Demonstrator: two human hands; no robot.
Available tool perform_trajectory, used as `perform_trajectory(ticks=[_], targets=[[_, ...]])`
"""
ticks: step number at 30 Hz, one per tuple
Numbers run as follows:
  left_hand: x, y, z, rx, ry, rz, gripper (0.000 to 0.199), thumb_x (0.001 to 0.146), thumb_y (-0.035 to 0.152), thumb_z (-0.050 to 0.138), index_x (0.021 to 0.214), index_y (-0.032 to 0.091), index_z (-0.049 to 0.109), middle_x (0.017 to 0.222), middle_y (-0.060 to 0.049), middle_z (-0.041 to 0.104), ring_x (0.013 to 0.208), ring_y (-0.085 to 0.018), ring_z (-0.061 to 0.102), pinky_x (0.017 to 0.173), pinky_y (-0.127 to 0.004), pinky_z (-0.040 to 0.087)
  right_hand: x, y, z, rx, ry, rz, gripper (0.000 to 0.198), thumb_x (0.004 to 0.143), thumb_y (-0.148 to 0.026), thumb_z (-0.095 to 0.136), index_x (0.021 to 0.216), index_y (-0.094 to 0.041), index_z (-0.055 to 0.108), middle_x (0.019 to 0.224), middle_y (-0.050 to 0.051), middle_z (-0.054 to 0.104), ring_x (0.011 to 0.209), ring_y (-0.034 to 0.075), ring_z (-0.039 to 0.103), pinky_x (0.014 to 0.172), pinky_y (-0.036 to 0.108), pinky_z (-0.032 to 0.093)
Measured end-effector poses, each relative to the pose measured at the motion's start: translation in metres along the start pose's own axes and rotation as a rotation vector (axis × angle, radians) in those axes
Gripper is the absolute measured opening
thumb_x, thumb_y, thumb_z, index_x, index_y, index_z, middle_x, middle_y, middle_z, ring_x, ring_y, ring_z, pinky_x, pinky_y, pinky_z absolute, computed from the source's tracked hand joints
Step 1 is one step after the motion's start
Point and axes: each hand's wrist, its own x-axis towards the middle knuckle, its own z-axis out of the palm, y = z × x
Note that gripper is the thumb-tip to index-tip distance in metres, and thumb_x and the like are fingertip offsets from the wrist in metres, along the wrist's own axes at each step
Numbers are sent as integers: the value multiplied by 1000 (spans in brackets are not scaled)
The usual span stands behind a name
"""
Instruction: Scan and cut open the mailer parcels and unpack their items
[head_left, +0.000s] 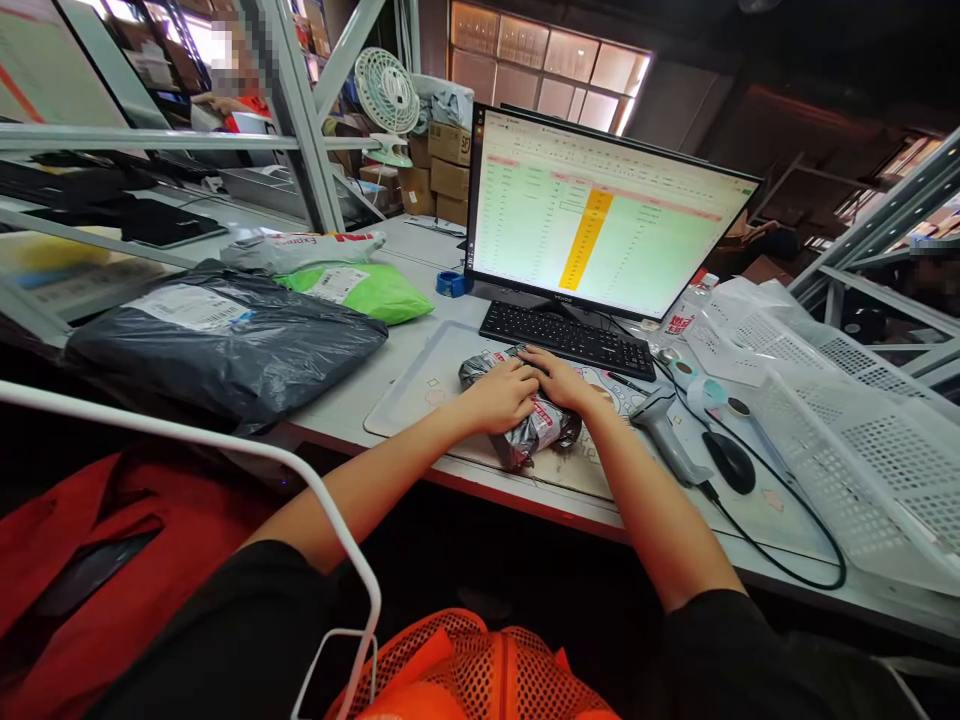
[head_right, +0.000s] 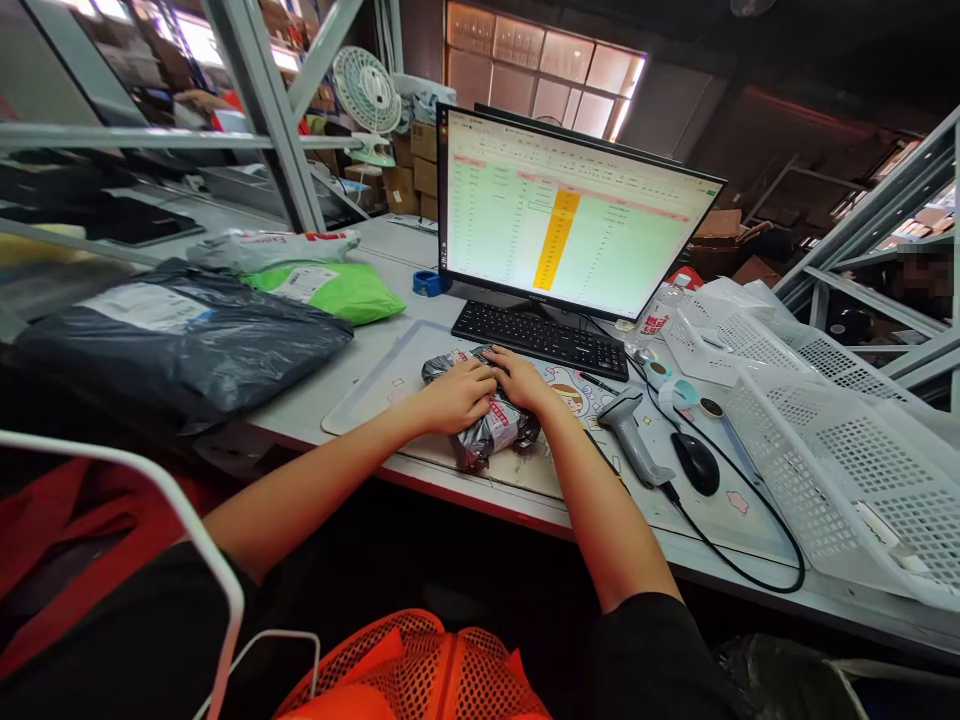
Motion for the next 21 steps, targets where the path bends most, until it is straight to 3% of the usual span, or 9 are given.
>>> perform_trajectory(ticks=[4,10,16,21], targets=[[-3,5,-2,-44,-6,20,21,99,19,50,105,12,69,108,-14,69,108,-29,63,102,-42,51,-2,5,5,67,39,-2,50,100,-16,51,148,-19,67,165,10,49,154,24,47,134,46,27],[-8,14,-7,3,-67,-108,29,105,26,44,115,11,67,102,-14,72,98,-30,69,86,-40,53,-6,7,11,118,71,20,47,102,-18,51,145,-23,69,163,6,51,153,22,47,134,46,28],[-8,14,-4,153,-67,-82,46,106,34,47,131,1,67,129,-24,66,123,-36,60,111,-47,45,-9,9,9,170,60,12,50,103,-17,47,149,-20,65,163,7,50,155,19,44,135,42,25],[-12,14,2,128,-53,-90,45,106,28,45,135,-1,65,131,-24,65,123,-35,59,112,-47,44,-10,7,8,158,60,16,50,103,-16,46,150,-17,63,163,9,50,155,19,44,135,43,25]])
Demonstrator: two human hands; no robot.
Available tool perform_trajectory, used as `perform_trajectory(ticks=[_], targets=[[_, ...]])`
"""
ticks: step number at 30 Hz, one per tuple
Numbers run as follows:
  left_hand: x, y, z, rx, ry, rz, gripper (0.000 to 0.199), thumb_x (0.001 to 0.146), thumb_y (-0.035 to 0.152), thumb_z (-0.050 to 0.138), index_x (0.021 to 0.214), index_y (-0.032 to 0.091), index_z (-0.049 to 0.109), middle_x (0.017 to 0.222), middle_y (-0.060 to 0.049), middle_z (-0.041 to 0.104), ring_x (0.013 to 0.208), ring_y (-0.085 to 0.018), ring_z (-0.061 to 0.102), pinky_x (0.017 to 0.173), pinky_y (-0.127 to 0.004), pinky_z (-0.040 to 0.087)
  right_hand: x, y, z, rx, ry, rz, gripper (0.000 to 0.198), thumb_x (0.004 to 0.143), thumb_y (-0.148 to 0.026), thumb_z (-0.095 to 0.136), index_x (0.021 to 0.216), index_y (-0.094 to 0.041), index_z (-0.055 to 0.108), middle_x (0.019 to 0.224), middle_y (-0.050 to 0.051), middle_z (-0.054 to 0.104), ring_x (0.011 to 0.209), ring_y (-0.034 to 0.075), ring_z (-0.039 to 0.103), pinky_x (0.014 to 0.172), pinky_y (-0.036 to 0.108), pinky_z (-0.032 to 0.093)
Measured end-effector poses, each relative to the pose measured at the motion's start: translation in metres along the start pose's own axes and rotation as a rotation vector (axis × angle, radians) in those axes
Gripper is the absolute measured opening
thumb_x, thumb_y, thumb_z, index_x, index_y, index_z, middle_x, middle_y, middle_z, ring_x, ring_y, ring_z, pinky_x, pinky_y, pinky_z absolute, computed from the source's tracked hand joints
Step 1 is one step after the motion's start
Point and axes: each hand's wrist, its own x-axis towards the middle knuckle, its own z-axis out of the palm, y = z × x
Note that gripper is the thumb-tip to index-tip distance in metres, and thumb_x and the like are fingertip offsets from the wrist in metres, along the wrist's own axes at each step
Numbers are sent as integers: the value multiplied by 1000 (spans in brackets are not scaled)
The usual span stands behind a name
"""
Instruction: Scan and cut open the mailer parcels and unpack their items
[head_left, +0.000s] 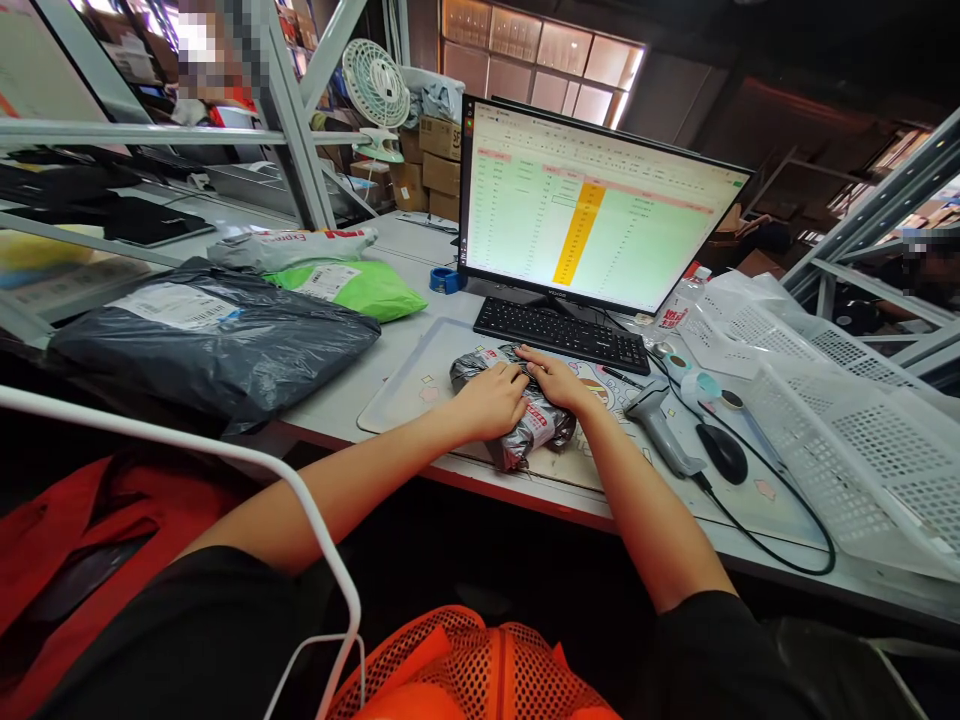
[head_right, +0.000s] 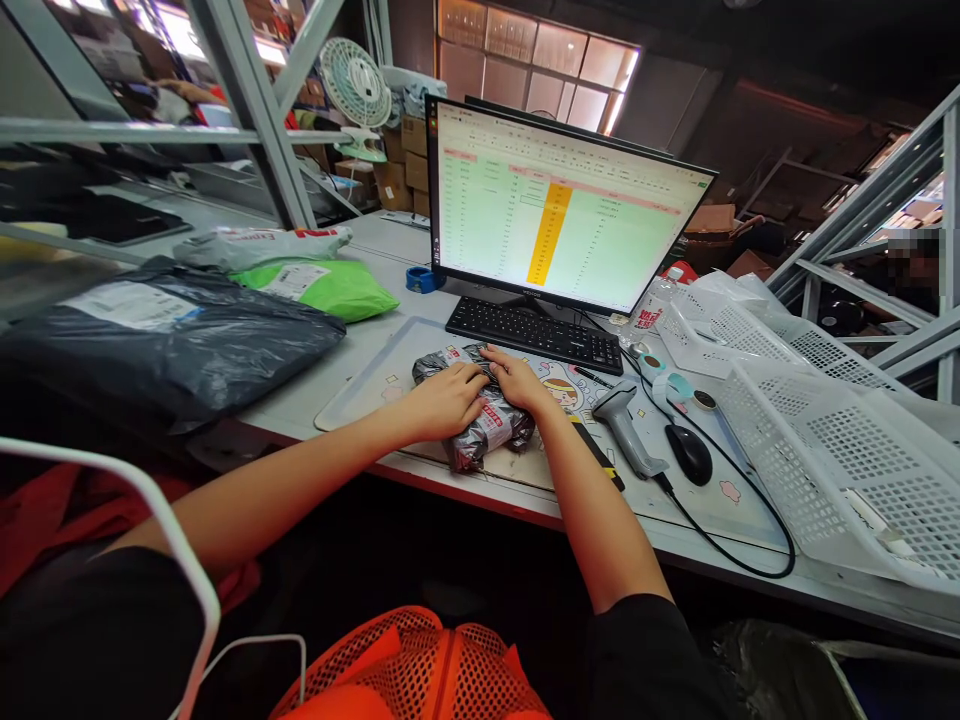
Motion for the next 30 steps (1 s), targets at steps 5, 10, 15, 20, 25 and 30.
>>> perform_trajectory(ticks=[5,10,15,20,25,30], targets=[[-2,4,-4,-47,33,-30,39,105,23,46,132,2,64,130,-25,63,120,-36,61,109,-50,48,1,-3,0,-12,-3,11,50,102,-16,48,149,-17,65,163,9,51,155,21,44,135,42,26],[3,10,-8,-77,-43,-68,30,103,16,43,114,4,68,109,-23,71,107,-34,69,97,-45,53,0,-6,1,-31,9,13,50,101,-15,48,148,-21,67,163,5,51,155,20,45,135,43,26],[4,5,-6,-96,-59,-74,31,107,28,43,108,11,70,95,-16,76,85,-29,73,77,-38,51,-8,-13,-9,-54,-105,20,60,97,-23,60,157,-22,57,170,6,39,160,25,37,136,46,21],[-4,-1,0,-140,62,36,45,111,39,36,90,17,70,84,-11,74,78,-24,69,74,-35,47,-4,-36,-11,-274,-214,28,78,88,-20,75,161,-14,49,174,17,32,160,32,35,134,48,28],[-10,4,3,-134,227,186,55,114,42,29,83,18,67,82,-11,71,81,-23,66,78,-36,45,5,-70,5,-729,-96,-69,43,103,-10,47,143,-14,61,144,20,64,133,31,60,110,44,53],[-13,14,4,-139,231,170,55,115,43,31,83,16,66,76,-7,70,72,-20,66,66,-35,38,6,-84,10,-961,-159,-65,38,107,-23,48,143,-18,56,137,20,65,126,32,63,98,39,55]])
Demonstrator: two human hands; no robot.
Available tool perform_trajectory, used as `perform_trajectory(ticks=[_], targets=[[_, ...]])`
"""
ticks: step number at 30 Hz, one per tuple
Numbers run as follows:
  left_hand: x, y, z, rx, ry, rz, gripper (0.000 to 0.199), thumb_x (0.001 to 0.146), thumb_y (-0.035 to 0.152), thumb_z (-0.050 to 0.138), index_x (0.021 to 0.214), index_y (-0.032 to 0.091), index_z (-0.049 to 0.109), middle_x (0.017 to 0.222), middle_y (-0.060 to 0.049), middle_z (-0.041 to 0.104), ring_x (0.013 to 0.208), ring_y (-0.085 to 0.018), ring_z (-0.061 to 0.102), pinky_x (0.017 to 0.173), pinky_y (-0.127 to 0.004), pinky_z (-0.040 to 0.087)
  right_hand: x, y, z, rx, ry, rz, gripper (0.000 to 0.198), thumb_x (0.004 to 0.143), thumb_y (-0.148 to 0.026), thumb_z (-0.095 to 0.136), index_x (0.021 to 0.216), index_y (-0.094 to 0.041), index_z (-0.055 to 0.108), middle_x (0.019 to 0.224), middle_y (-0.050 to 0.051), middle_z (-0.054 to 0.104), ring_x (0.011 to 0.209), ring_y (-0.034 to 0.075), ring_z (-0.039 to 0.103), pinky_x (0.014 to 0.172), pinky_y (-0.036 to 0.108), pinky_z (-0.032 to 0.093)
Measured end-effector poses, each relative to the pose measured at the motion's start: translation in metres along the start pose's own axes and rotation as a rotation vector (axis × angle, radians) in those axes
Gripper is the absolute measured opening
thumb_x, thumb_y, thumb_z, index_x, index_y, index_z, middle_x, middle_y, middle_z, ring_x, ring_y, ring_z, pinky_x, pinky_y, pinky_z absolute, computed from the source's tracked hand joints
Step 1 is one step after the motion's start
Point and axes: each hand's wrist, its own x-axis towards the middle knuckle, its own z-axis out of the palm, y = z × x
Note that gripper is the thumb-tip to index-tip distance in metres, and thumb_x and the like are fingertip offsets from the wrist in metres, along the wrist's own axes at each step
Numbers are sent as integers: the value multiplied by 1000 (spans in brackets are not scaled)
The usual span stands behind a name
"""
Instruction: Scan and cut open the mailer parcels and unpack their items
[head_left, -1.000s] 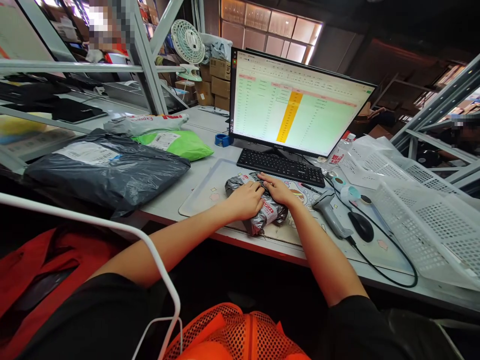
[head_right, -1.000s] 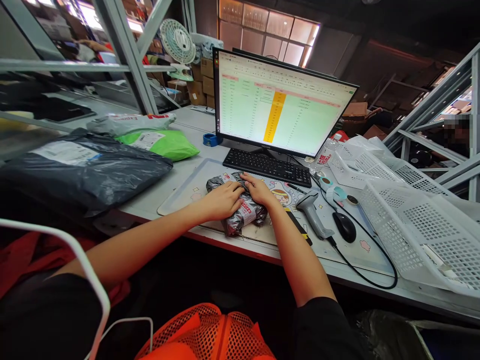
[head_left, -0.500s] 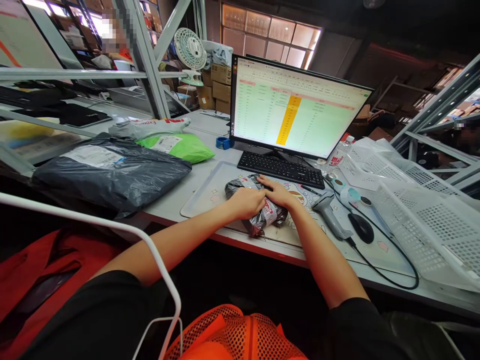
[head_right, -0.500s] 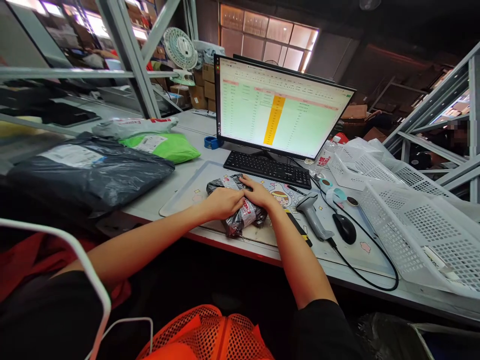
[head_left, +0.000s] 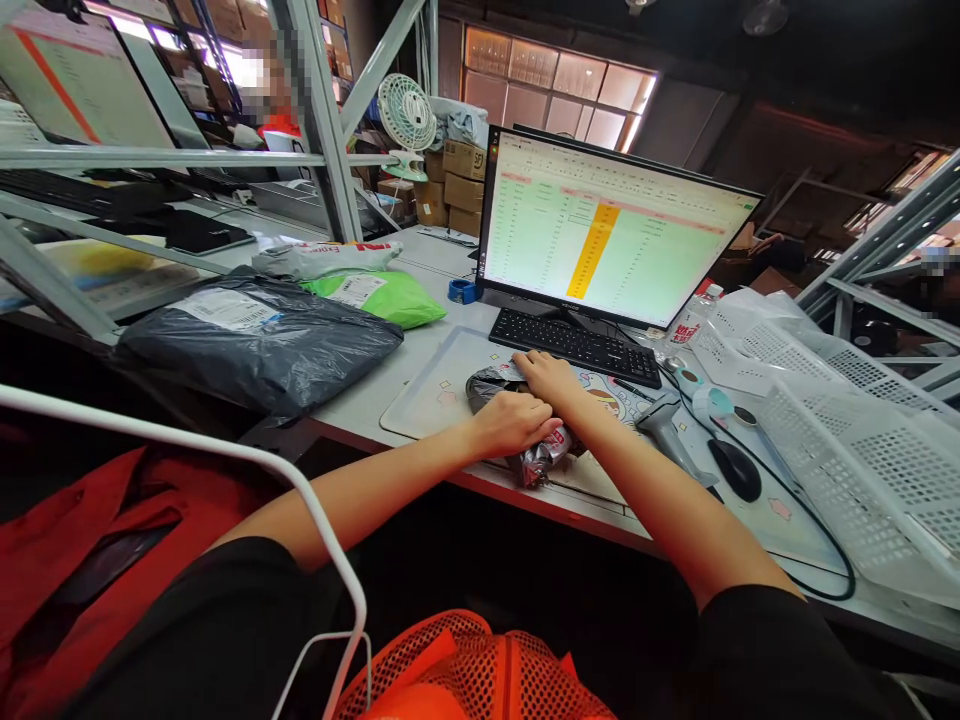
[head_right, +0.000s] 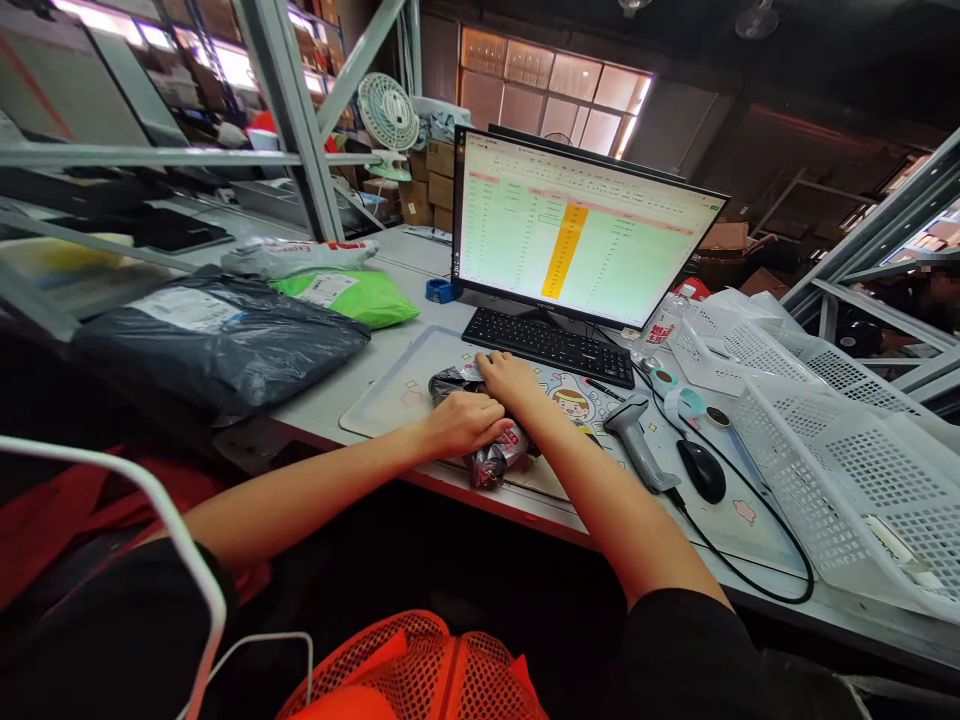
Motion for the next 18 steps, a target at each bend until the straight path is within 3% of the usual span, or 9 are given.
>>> perform_trajectory(ticks=[3,10,16,18], targets=[[-2,18,0,-49,-23,-60,50,114,42,38,80,17,64,70,-4,69,62,-18,64,58,-34,32,3,6,1,-33,-41,77,40,109,-19,35,144,-17,54,133,20,67,118,31,69,93,40,54],[-41,74,-7,-33,209,-20,46,111,33,43,71,19,58,63,-2,64,58,-18,60,61,-36,35,5,41,7,-19,-74,242,40,108,-21,34,139,-21,60,123,21,73,115,35,71,93,41,51],[-73,64,-31,-199,184,-106,43,113,30,38,77,18,57,69,-2,63,62,-17,59,61,-32,40,11,42,11,81,-88,263,45,101,-17,46,141,-27,65,130,15,73,121,33,69,95,38,51],[-70,51,-46,-275,203,-137,32,112,29,42,92,15,64,85,-5,70,79,-19,67,72,-30,50,14,40,10,122,-99,269,49,97,-14,51,142,-26,66,135,14,72,125,32,68,97,37,51]])
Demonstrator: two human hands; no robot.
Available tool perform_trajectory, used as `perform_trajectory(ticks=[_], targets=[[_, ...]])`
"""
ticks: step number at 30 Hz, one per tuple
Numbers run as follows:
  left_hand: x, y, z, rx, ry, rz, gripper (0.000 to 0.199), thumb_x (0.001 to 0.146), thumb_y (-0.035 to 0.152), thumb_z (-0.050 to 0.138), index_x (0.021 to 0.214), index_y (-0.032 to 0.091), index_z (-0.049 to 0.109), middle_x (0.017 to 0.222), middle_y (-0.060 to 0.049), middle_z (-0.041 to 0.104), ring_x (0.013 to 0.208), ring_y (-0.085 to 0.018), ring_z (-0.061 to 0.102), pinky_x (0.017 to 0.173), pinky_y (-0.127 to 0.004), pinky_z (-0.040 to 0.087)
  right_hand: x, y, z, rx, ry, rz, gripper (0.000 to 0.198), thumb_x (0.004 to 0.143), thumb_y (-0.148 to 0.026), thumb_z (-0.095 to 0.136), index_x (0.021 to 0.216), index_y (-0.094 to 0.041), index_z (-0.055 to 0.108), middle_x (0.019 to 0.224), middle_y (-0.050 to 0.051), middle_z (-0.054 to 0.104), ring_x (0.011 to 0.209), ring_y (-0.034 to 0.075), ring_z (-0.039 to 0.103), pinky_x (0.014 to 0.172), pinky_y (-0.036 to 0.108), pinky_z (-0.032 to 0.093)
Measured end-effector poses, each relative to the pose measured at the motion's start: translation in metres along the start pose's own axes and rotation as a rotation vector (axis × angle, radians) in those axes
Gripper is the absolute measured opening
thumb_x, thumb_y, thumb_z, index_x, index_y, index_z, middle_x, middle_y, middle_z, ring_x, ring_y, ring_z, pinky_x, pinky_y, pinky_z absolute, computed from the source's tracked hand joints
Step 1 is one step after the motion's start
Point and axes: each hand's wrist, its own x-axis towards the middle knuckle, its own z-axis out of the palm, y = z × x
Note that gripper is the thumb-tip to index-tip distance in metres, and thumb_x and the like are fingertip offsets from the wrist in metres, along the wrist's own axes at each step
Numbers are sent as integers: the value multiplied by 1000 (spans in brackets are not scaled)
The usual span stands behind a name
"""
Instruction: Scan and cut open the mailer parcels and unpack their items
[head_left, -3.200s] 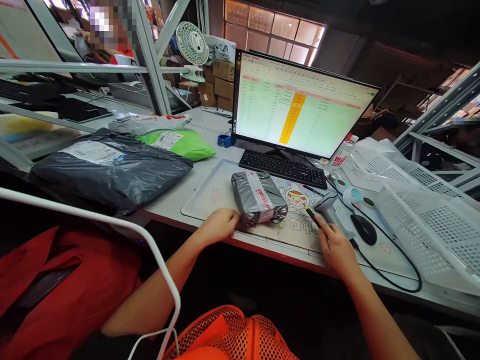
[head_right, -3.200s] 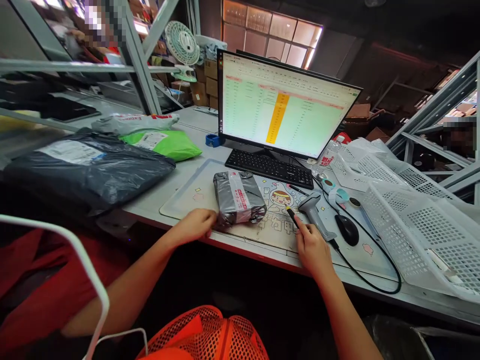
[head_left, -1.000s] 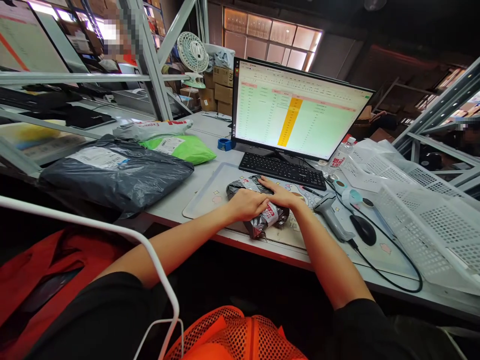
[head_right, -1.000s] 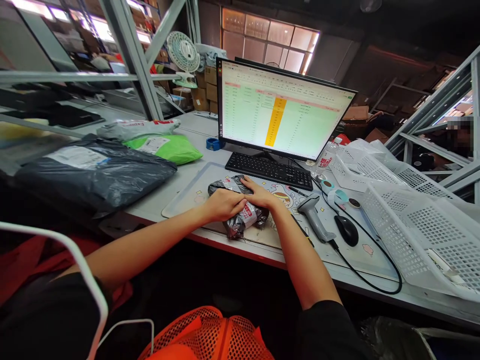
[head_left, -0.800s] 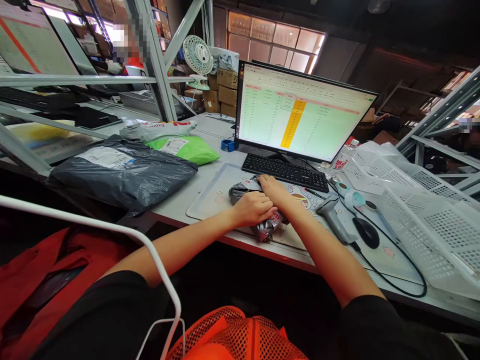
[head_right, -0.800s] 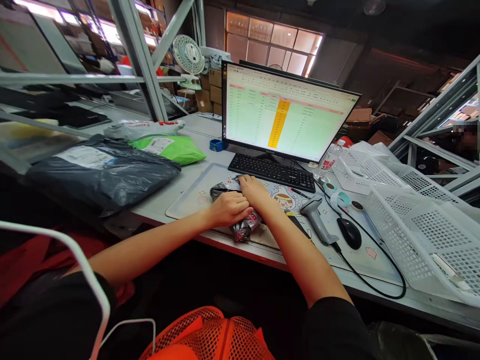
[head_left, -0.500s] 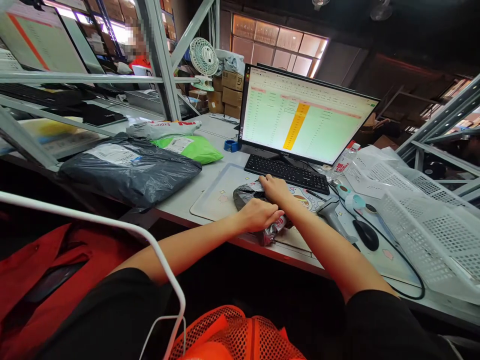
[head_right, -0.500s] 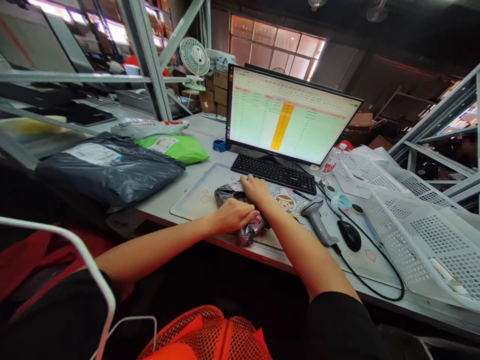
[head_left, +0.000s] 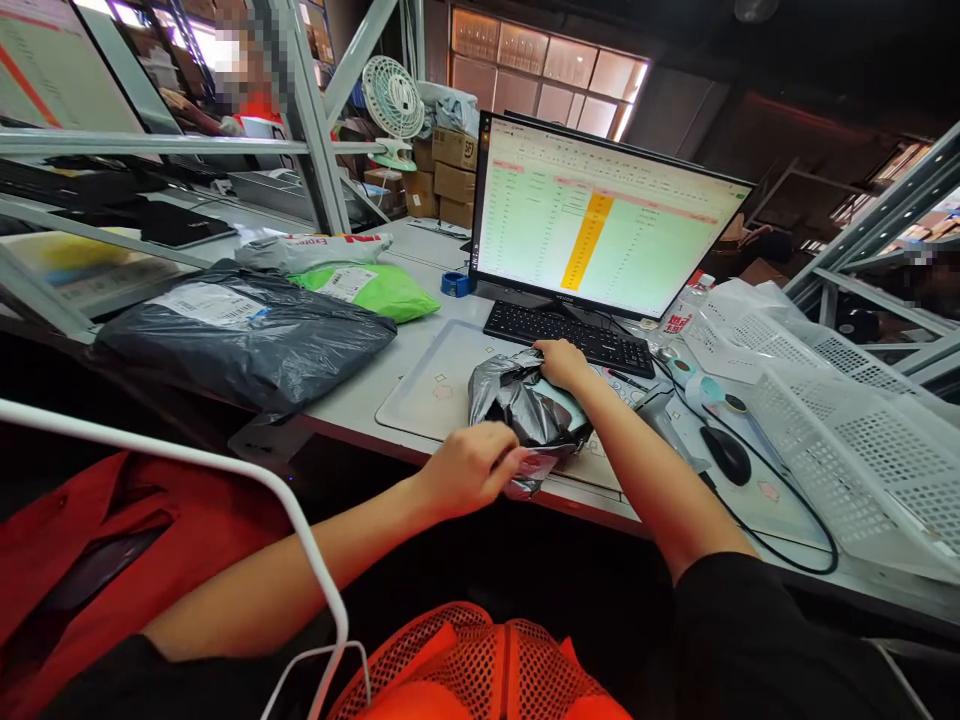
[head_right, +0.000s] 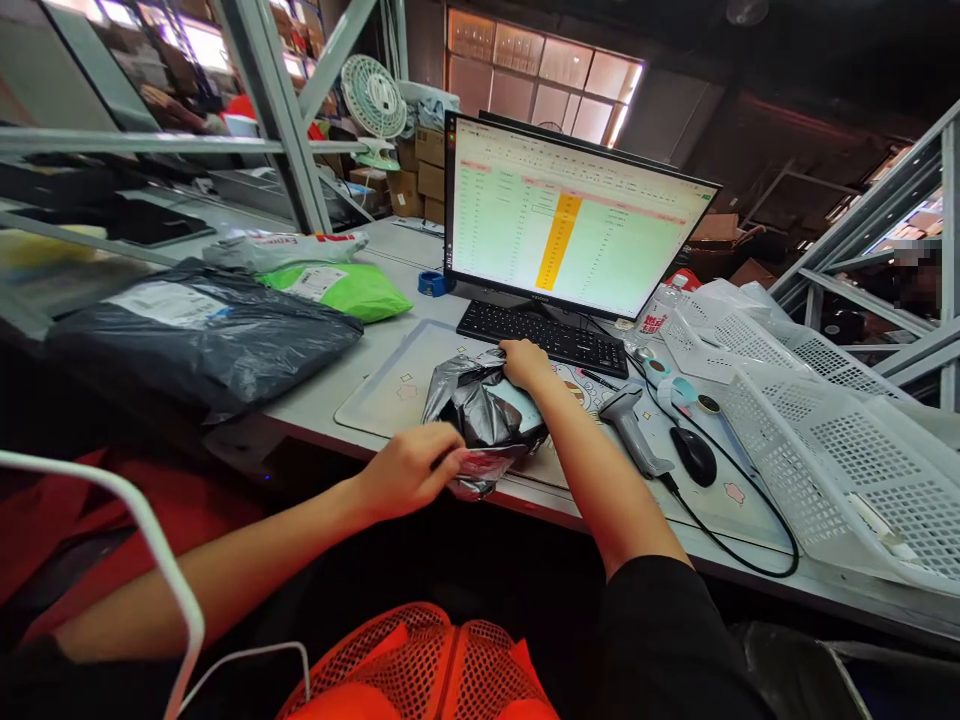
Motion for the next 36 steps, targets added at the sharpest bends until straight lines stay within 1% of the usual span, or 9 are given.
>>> perform_trajectory(ticks=[3,5,10,17,23,27,31,34,36], targets=[[28,-16,-15,-11,-43,39,33,108,28,53,133,9,61,131,-17,69,124,-28,64,107,-40,50,0,-3,-4,50,-23,3,55,94,-13,54,147,-24,63,140,13,71,126,30,68,98,34,51],[50,-26,-14,33,-187,87,44,105,32,60,142,10,59,143,-19,64,135,-32,58,115,-47,45,-3,-6,-6,75,-38,-5,57,94,-14,56,149,-24,62,141,12,70,127,28,68,99,31,51],[76,-29,4,27,-396,215,20,105,29,57,98,15,69,99,-10,72,96,-24,66,90,-38,50,-19,-12,-1,72,-10,42,49,97,-16,53,145,-22,63,133,15,74,119,29,71,93,33,51],[-14,-14,12,8,-45,394,36,105,19,49,69,20,48,63,-1,53,62,-17,46,65,-36,36,-23,6,11,39,45,76,43,97,-14,49,135,-23,67,123,17,74,116,34,70,92,37,50],[-79,-27,22,54,-88,65,36,107,20,50,71,19,52,64,0,57,61,-15,53,63,-32,41,-20,-4,6,110,11,79,42,95,-16,55,133,-23,71,132,17,72,123,34,67,99,37,50],[-57,-22,2,55,-79,-173,12,103,18,56,113,17,63,95,-4,71,82,-18,68,73,-30,54,-24,-6,0,182,-32,128,38,94,-14,55,126,-16,75,130,20,74,120,33,70,97,35,51],[-16,-12,-11,295,-181,34,71,88,16,78,152,25,51,152,-14,56,142,-36,52,116,-51,46,-36,-3,-7,295,-81,115,37,93,-11,56,125,-12,75,125,17,77,110,26,73,90,27,53],[1,-9,4,340,-363,180,102,73,19,93,162,30,43,168,-12,43,153,-41,39,125,-59,35,-55,-3,-11,408,-121,37,36,95,-17,61,128,-15,75,120,11,79,101,20,75,85,23,55],[1,-11,21,348,-391,205,99,74,22,93,160,30,46,166,-14,45,151,-42,43,123,-62,35,-71,0,-9,558,-138,-37,36,96,-25,66,130,-18,74,125,8,78,105,19,74,92,24,56]])
